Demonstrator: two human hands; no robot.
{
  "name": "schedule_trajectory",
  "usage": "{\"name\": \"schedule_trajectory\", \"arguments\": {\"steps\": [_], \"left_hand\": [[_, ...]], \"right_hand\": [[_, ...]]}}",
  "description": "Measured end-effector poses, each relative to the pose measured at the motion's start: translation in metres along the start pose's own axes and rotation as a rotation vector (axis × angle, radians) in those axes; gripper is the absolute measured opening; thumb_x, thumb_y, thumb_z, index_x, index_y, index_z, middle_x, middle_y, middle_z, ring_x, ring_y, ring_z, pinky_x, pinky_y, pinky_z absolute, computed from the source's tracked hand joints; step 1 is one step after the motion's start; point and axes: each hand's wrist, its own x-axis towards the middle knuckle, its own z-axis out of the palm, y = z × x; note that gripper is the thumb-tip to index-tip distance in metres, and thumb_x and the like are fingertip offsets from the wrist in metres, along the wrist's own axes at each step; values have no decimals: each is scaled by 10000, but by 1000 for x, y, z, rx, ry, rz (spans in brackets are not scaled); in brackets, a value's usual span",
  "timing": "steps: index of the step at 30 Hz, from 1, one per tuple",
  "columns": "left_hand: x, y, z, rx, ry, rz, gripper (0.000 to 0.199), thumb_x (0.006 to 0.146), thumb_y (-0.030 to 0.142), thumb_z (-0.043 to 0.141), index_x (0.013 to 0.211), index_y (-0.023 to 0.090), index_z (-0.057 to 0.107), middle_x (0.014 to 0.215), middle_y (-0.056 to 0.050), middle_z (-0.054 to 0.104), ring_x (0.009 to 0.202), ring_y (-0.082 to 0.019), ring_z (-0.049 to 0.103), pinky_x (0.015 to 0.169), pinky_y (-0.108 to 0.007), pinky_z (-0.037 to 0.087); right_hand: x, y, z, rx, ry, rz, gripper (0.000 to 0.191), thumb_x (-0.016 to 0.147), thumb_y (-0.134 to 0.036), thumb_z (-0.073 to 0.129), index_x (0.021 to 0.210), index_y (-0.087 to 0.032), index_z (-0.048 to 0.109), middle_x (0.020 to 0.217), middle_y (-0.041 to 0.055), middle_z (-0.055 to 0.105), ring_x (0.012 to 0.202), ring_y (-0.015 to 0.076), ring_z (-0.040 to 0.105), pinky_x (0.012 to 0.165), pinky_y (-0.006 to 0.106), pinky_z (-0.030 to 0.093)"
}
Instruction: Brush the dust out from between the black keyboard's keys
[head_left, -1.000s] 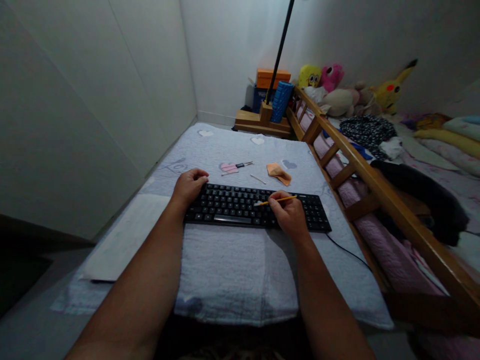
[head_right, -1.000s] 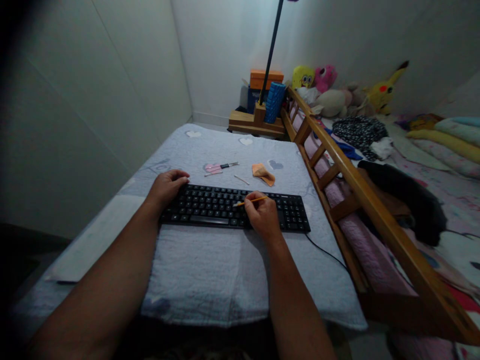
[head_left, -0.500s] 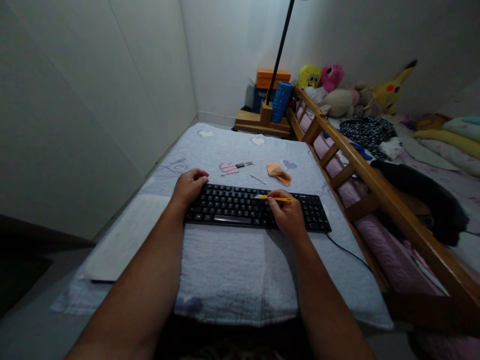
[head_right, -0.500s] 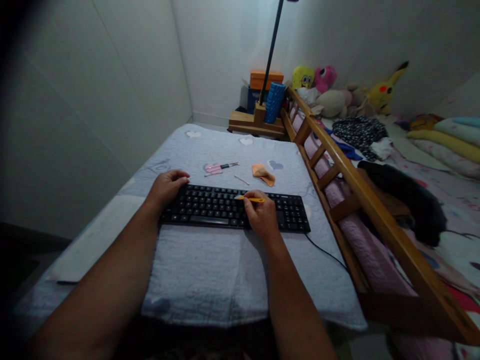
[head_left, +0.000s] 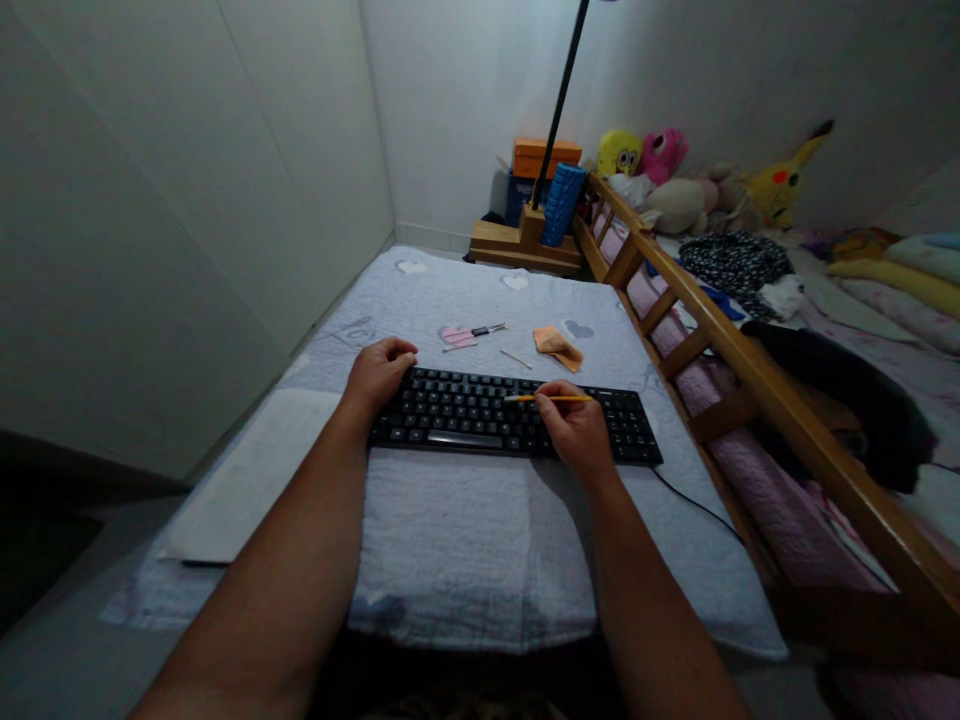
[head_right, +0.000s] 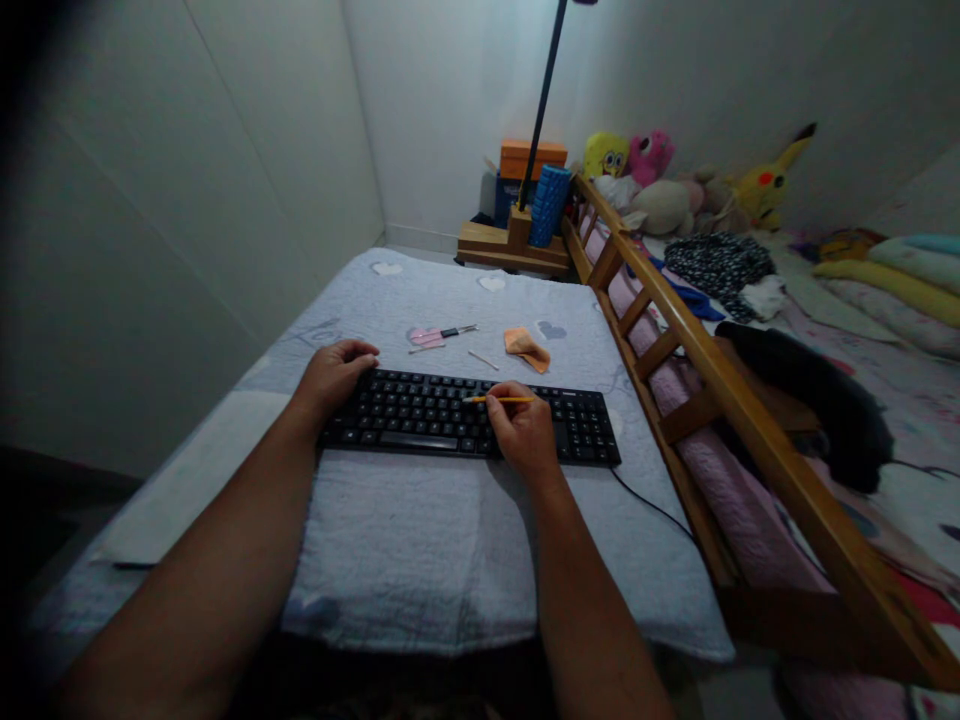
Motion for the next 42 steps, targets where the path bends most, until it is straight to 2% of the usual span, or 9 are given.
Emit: {"name": "schedule_trajectory", "arguments": {"steps": [8, 19, 25, 30, 38, 42], "left_hand": [[1, -1, 0, -9, -3, -7, 269, 655, 373, 663, 846, 191, 720, 748, -18, 661, 747, -208, 592, 759, -344, 446], [0, 0, 0, -17, -4, -6, 282, 646, 391, 664, 841, 193, 716, 751, -15, 663, 753, -209, 591, 761, -341, 448], [0, 1, 0, -14, -3, -14, 272, 656, 373, 665, 849, 192, 725, 758, -20, 673, 750, -209, 597, 771, -346, 461], [-2, 5, -1, -6, -1, -26, 269, 654, 367, 664, 845, 188, 725, 742, -17, 664, 754, -212, 598, 771, -347, 458], [-1, 4, -1, -15, 3, -18, 270, 648, 370, 664, 839, 189, 724, 731, -11, 652, 734, -203, 579, 753, -339, 442], [0, 1, 0, -6, 0, -12, 271, 654, 381, 663, 842, 196, 725, 738, -13, 654, 741, -206, 579, 754, -339, 440]], "right_hand": [[1, 11, 3, -120, 24, -73, 138, 887, -325, 592, 853, -232, 689, 896, 58, 727, 861, 237, 672, 832, 385, 504], [-2, -3, 0, -12, -43, 19, 183, 866, -360, 599, 766, -217, 655, 658, 0, 608, 626, 174, 571, 620, 304, 435], [-2, 0, 3, 4, 19, 11, 159, 872, -361, 621, 823, -221, 680, 785, 32, 684, 718, 202, 631, 701, 337, 498], [-1, 4, 9, -72, 30, -82, 134, 872, -314, 607, 845, -222, 700, 887, 61, 730, 849, 234, 675, 814, 368, 514], [-3, -1, 7, -29, -19, -32, 148, 850, -316, 607, 758, -221, 673, 723, 25, 683, 697, 202, 634, 676, 325, 490], [-4, -1, 7, -4, 4, -29, 149, 855, -328, 609, 782, -221, 682, 750, 27, 696, 712, 203, 643, 682, 325, 501]]}}
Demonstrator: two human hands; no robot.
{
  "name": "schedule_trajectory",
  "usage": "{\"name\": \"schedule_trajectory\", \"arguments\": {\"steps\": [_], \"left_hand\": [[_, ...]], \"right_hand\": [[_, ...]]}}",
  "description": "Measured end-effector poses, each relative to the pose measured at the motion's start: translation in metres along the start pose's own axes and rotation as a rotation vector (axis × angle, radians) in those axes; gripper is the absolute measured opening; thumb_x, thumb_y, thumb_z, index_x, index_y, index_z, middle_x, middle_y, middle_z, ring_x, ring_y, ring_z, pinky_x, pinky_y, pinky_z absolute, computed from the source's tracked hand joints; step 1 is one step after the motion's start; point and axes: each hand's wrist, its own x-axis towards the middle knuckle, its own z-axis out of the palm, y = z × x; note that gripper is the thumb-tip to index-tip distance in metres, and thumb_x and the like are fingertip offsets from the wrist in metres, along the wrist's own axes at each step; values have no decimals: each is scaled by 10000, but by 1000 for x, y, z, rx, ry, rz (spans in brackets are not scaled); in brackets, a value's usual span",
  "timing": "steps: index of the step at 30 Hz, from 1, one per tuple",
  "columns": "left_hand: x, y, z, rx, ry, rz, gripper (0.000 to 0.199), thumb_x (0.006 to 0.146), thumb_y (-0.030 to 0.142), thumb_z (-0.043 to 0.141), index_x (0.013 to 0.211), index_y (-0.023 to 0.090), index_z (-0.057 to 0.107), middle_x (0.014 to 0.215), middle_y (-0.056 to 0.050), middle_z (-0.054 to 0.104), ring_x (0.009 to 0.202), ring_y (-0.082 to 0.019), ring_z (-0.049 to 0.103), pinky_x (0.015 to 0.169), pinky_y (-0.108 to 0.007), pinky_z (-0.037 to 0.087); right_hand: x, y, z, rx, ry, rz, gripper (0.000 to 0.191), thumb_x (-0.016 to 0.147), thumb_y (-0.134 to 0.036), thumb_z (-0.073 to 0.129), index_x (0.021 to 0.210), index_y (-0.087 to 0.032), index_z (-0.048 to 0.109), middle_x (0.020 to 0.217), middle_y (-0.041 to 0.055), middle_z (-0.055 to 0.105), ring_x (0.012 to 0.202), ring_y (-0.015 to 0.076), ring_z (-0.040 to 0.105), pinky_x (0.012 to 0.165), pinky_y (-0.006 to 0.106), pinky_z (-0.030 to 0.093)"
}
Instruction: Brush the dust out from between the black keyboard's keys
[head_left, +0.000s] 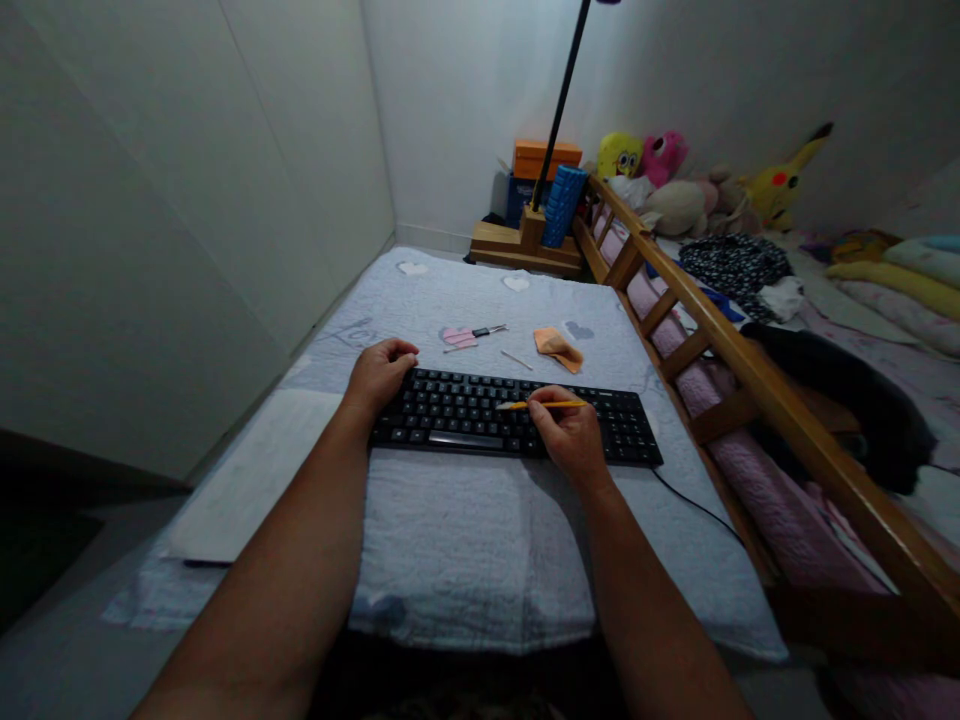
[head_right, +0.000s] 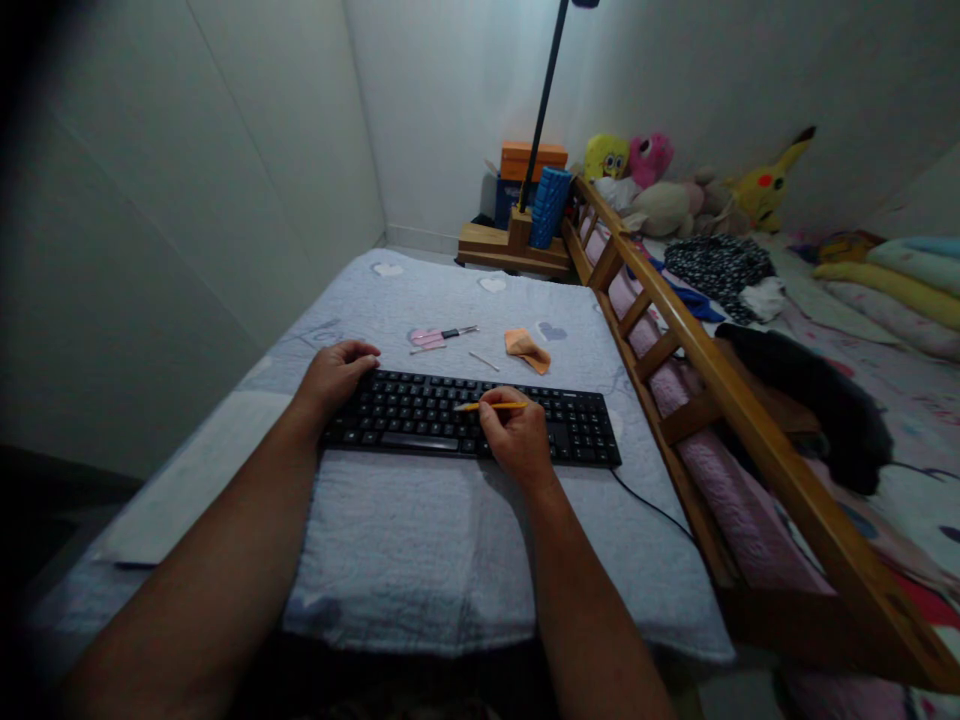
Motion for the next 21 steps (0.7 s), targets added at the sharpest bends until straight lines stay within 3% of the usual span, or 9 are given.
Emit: {"name": "schedule_trajectory", "arguments": {"steps": [8, 15, 21], "left_hand": [[1, -2, 0, -8, 5, -2, 258, 655, 369, 669, 838, 197, 730, 728, -11, 657, 723, -203, 581, 756, -338, 451], [1, -2, 0, -2, 5, 12, 253, 663, 365, 667, 839, 193, 729, 755, -19, 673, 757, -209, 599, 774, -339, 450], [0, 0, 0, 6, 4, -7, 269, 657, 369, 671, 849, 191, 731, 743, -16, 669, 748, -210, 594, 774, -342, 455]], "right_hand": [[0, 2, 5, -60, 27, -59, 152, 876, -324, 602, 858, -222, 713, 903, 63, 750, 854, 232, 687, 817, 363, 527], [-1, -2, 5, 3, -64, 27, 191, 868, -354, 589, 782, -206, 674, 694, 11, 660, 626, 170, 600, 611, 287, 468], [-2, -3, 5, 14, -3, -1, 185, 873, -364, 600, 822, -212, 691, 795, 34, 708, 717, 193, 640, 687, 310, 502]]}}
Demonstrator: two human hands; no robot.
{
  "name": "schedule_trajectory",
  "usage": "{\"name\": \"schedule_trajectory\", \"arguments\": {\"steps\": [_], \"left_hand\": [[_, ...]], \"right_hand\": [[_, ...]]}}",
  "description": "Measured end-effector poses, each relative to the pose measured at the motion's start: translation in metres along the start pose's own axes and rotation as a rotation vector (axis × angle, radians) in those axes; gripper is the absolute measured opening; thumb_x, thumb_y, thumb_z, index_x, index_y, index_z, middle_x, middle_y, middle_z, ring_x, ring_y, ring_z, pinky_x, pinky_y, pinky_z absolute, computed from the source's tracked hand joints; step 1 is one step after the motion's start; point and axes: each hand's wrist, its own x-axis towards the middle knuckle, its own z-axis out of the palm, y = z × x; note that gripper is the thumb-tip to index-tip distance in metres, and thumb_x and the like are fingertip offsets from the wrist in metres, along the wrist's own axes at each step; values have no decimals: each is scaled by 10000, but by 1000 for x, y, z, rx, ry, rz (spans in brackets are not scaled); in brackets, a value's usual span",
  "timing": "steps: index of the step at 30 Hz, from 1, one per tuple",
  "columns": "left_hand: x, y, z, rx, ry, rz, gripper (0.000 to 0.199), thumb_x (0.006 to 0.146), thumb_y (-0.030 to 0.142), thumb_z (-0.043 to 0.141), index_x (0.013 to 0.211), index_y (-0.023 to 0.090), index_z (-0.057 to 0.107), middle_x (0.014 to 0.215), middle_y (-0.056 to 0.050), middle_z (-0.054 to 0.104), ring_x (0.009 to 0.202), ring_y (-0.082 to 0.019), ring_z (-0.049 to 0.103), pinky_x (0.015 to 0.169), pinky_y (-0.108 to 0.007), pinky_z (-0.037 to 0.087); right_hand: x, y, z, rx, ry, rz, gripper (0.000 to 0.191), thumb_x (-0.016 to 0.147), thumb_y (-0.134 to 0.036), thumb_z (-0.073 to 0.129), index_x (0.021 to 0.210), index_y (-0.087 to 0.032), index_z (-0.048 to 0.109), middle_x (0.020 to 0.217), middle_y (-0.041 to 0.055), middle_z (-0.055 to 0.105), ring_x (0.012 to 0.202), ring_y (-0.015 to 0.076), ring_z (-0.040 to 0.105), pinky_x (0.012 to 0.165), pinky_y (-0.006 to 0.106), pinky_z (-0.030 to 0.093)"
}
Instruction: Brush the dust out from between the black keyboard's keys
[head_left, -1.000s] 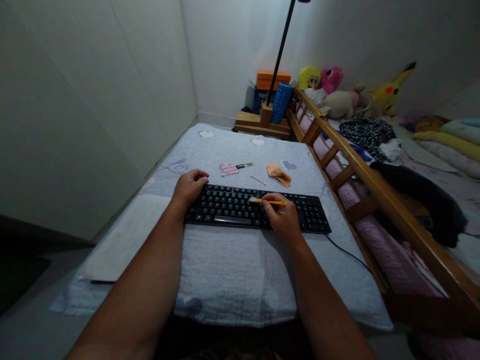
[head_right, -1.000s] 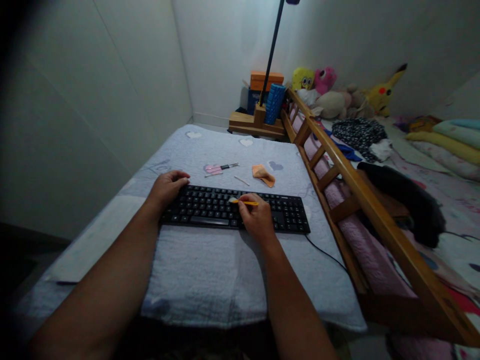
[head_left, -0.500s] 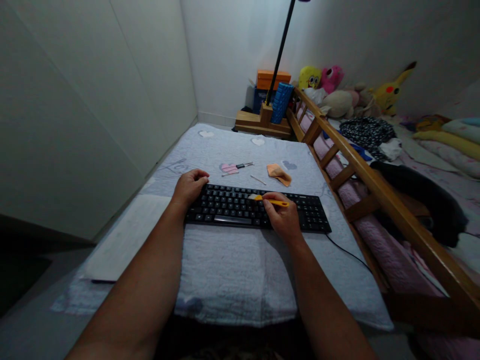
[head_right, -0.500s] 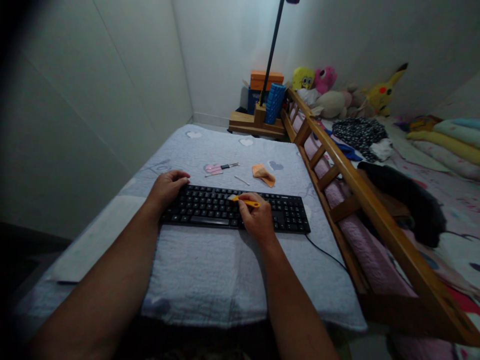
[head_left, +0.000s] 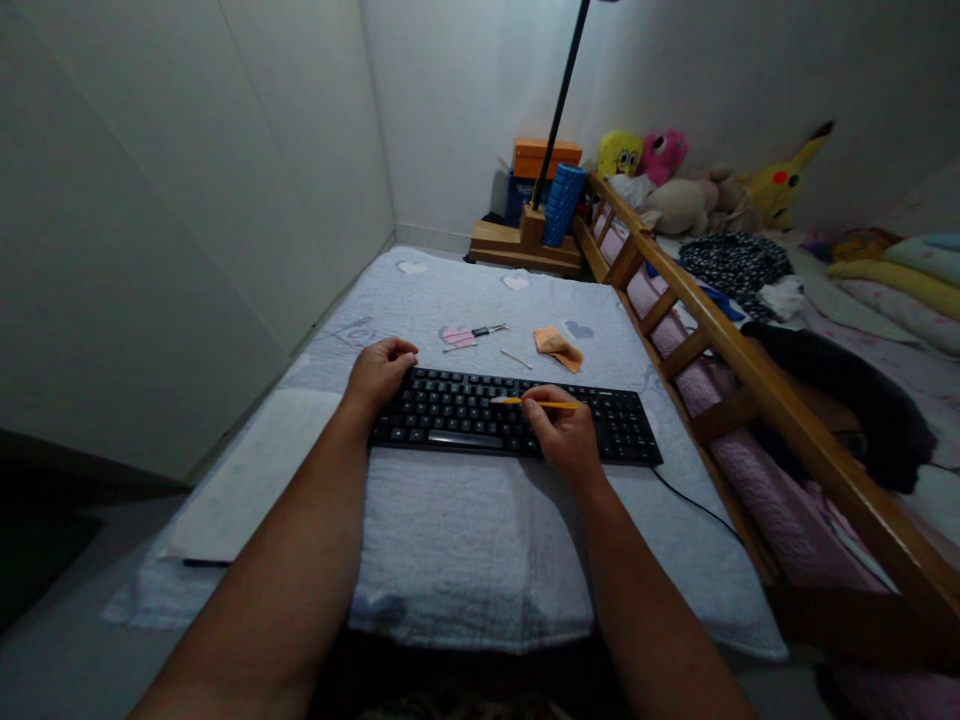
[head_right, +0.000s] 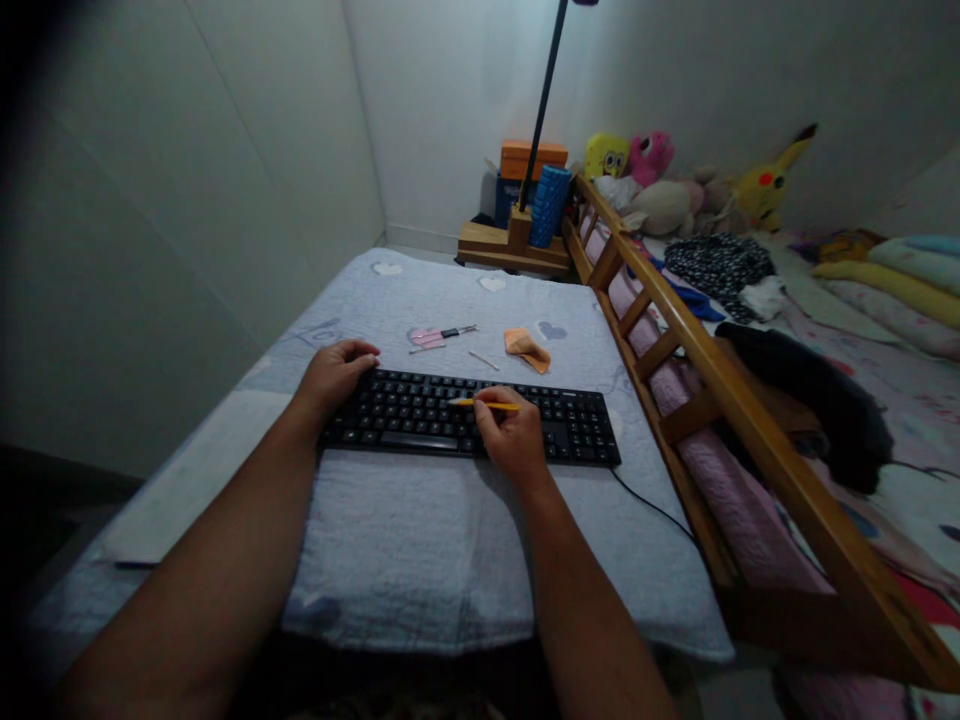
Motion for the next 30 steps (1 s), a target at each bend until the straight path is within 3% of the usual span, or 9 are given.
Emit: {"name": "schedule_trajectory", "arguments": {"steps": [7, 19, 25, 30], "left_hand": [[0, 0, 0, -18, -3, -2, 259, 653, 369, 665, 839, 200, 725, 747, -12, 664, 745, -207, 586, 777, -342, 452], [-1, 2, -1, -13, -3, 5, 244, 654, 355, 668, 828, 193, 721, 755, -21, 676, 763, -215, 607, 790, -349, 459], [-1, 1, -1, 5, -7, 6, 274, 660, 368, 661, 854, 187, 726, 760, -19, 675, 761, -211, 602, 783, -348, 458], [-1, 2, -1, 1, -11, 5, 286, 655, 374, 659, 858, 183, 725, 760, -18, 671, 751, -206, 594, 770, -343, 454]], "right_hand": [[2, 8, 7, -93, 8, -103, 151, 902, -318, 587, 878, -231, 708, 913, 66, 728, 891, 231, 672, 859, 366, 511], [-2, 1, 5, 35, -58, -10, 179, 875, -350, 595, 791, -215, 679, 761, 27, 685, 722, 196, 627, 693, 316, 482], [-2, 2, 7, 31, -22, -30, 178, 891, -348, 599, 840, -209, 698, 807, 35, 702, 744, 194, 643, 709, 313, 493], [0, 7, 11, -33, 2, -72, 177, 907, -337, 592, 900, -214, 720, 907, 59, 735, 870, 218, 675, 825, 339, 507]]}}
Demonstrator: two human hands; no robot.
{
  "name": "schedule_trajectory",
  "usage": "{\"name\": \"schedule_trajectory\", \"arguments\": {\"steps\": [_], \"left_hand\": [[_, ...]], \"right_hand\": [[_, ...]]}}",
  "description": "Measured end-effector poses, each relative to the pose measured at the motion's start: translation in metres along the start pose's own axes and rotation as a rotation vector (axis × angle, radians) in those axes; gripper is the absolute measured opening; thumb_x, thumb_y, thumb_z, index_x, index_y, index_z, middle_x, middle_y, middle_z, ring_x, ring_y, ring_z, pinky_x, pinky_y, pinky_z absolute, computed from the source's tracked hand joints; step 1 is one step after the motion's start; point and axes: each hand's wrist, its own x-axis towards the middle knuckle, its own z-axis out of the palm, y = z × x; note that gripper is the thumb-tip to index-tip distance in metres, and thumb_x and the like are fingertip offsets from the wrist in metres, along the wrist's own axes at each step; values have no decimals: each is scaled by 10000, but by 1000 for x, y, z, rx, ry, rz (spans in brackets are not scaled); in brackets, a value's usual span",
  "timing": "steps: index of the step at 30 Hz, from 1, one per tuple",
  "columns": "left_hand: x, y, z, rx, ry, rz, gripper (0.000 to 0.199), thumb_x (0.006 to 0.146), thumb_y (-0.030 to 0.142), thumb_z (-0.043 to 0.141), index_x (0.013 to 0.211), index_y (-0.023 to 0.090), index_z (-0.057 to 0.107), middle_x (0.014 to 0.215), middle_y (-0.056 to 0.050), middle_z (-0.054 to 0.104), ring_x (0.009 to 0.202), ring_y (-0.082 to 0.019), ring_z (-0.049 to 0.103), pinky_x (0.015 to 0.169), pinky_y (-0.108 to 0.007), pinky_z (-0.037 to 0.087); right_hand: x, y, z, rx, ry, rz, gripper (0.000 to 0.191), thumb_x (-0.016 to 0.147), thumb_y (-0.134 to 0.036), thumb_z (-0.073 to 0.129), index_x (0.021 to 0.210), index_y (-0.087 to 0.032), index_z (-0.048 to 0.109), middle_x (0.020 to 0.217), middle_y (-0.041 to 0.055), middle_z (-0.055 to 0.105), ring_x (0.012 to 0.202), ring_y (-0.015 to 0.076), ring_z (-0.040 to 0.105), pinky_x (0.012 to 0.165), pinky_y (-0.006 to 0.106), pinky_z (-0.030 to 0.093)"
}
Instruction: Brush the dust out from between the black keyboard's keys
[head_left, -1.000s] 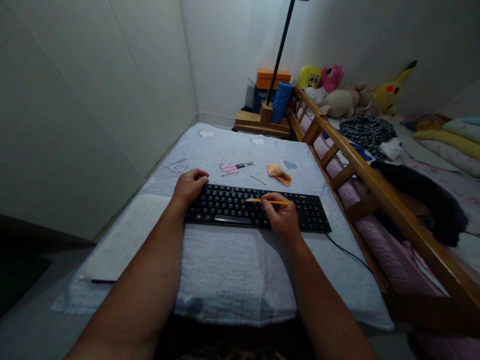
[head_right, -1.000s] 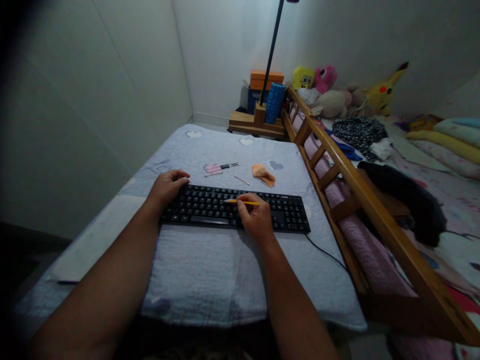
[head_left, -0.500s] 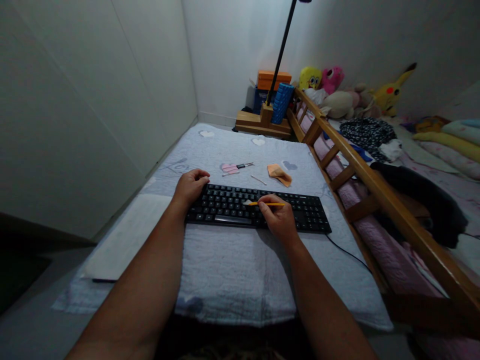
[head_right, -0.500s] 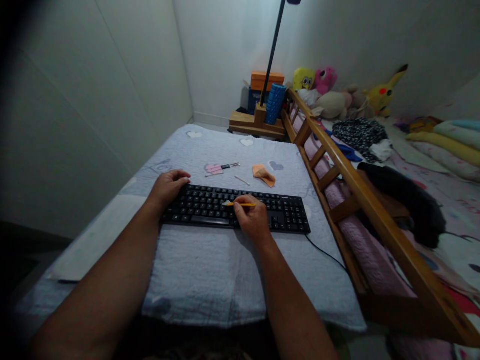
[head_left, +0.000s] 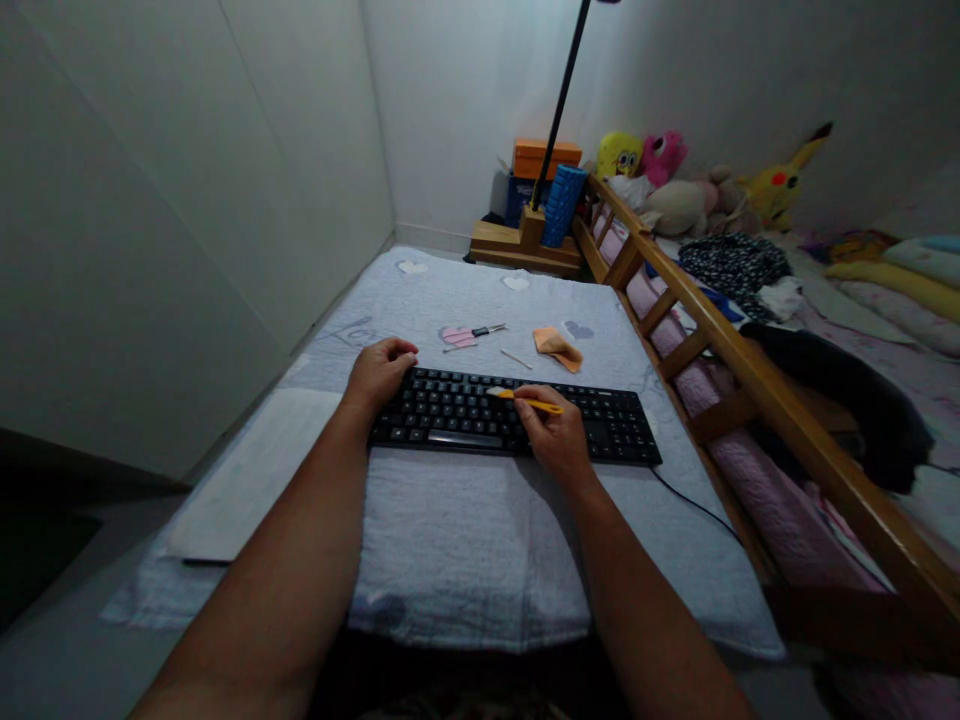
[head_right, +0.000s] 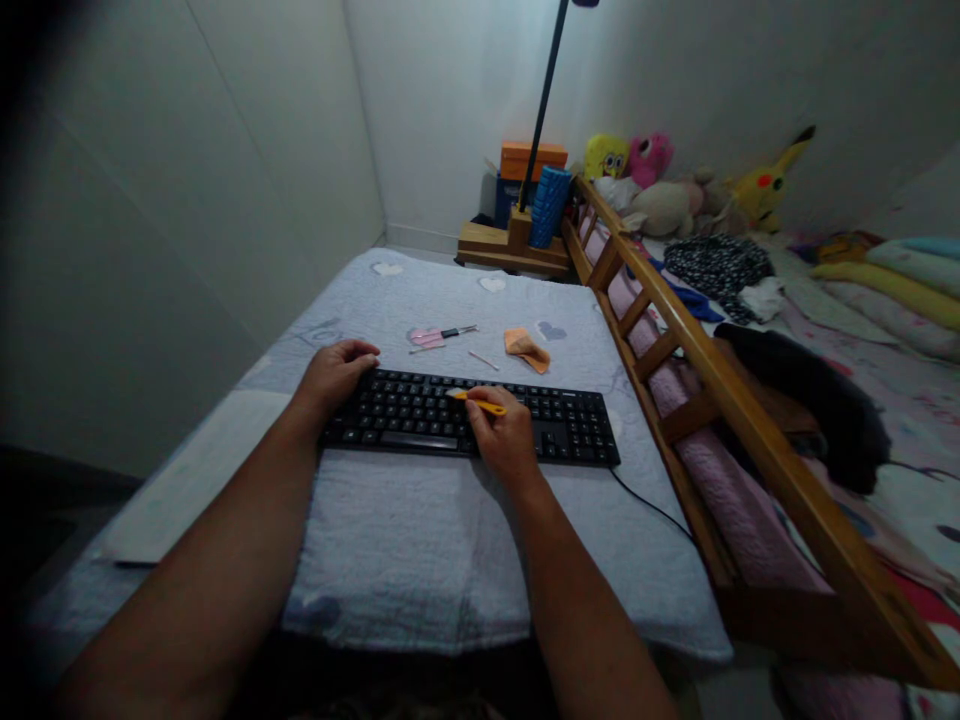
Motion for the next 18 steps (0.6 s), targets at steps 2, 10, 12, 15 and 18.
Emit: {"name": "schedule_trajectory", "arguments": {"steps": [2, 10, 12, 15, 18], "left_hand": [[1, -1, 0, -6, 3, 2, 279, 653, 372, 659, 850, 186, 724, 755, -17, 669, 749, -206, 593, 767, -343, 452], [3, -5, 1, -17, 6, 15, 269, 653, 367, 659, 843, 186, 721, 752, -14, 667, 748, -205, 594, 770, -345, 446], [3, -5, 1, -20, 4, 11, 271, 650, 364, 661, 844, 185, 723, 751, -14, 668, 750, -207, 596, 770, -345, 445], [2, -3, 1, -20, 5, 10, 266, 646, 361, 661, 838, 186, 720, 744, -11, 664, 750, -207, 596, 768, -345, 441], [1, -2, 1, -23, 10, 11, 263, 646, 359, 659, 836, 186, 718, 745, -12, 664, 752, -207, 599, 771, -344, 441]], "right_hand": [[0, 2, 1, -13, -10, 1, 177, 910, -332, 588, 896, -216, 720, 910, 60, 734, 879, 221, 673, 829, 341, 503], [-2, -6, -5, 97, -84, 99, 191, 866, -338, 583, 766, -197, 665, 666, 1, 607, 603, 154, 542, 589, 283, 401], [-2, -8, -7, 119, -95, 112, 193, 851, -342, 587, 749, -195, 659, 629, -9, 577, 567, 143, 505, 558, 278, 368], [-3, -8, -9, 143, -82, 119, 199, 843, -350, 593, 735, -196, 657, 613, -9, 563, 570, 147, 499, 560, 280, 362], [-3, -6, -8, 159, -56, 110, 195, 857, -351, 592, 757, -200, 665, 638, -4, 575, 607, 158, 522, 593, 288, 389]]}}
